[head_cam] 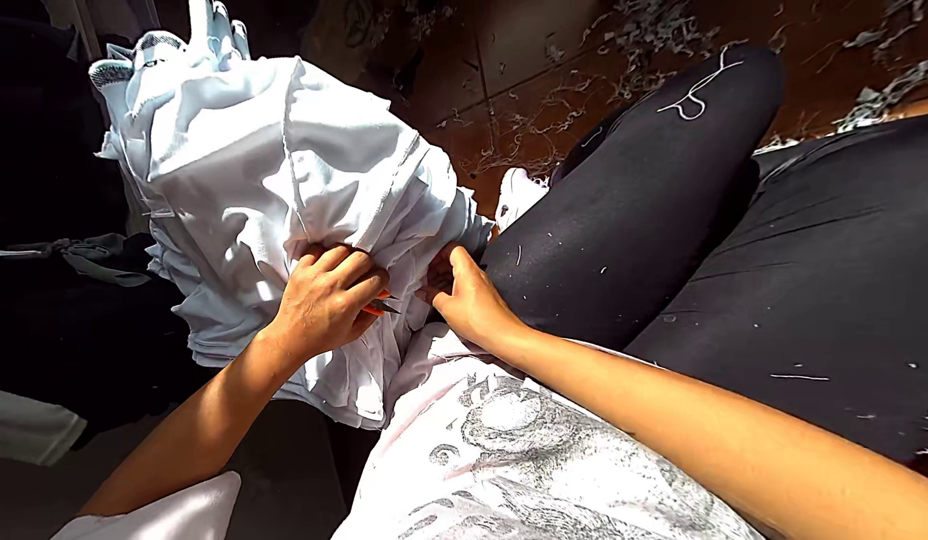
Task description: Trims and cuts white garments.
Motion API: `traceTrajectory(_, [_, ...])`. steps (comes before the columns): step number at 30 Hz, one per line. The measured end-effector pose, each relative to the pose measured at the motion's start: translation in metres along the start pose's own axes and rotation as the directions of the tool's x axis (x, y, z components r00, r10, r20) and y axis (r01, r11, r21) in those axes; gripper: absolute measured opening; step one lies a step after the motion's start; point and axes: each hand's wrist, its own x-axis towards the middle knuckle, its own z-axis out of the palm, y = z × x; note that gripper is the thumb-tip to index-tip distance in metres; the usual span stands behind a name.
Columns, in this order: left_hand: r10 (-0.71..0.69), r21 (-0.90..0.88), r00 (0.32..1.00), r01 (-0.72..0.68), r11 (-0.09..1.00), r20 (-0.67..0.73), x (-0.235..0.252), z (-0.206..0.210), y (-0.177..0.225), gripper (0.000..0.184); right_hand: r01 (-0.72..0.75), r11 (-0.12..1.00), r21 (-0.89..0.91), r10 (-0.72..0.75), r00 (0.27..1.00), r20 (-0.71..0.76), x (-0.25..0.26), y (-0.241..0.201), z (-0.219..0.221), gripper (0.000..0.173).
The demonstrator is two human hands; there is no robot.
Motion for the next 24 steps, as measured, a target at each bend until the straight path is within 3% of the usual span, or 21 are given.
traceTrajectory(3, [-0.045, 0.037, 0.998, 0.046, 0.998, -0.040, 0.004, 0.008, 0.009, 0.040, 0.067, 0.992, 0.109, -0.065, 0.998, -0.024, 0.002, 0.008, 0.001, 0.037])
traceTrajectory(8, [-0.084, 0.048, 0.996, 0.085, 0.995, -0.028, 0.004, 0.011, 0.012, 0.021, 0.156, 0.884, 0.440, -0.191, 0.981, 0.035, 0.003, 0.016, -0.007, 0.013])
traceTrajectory(12, [-0.080, 0.068, 0.994, 0.084, 0.994, -0.069, 0.005, 0.013, 0.014, 0.023, 0.112, 0.898, 0.426, -0.184, 0.974, 0.132, 0.004, 0.015, -0.011, 0.014])
traceTrajectory(18, [-0.047, 0.080, 0.996, 0.053, 0.995, -0.078, -0.001, 0.014, 0.011, 0.039, 0.046, 0.881, 0.470, -0.112, 0.987, 0.114, 0.004, 0.014, -0.008, 0.011])
traceTrajectory(24, [0.003, 0.141, 0.992, 0.014, 0.990, -0.122, -0.004, 0.019, 0.014, 0.028, -0.105, 0.833, 0.544, -0.012, 0.978, 0.208, 0.006, 0.008, -0.010, 0.014])
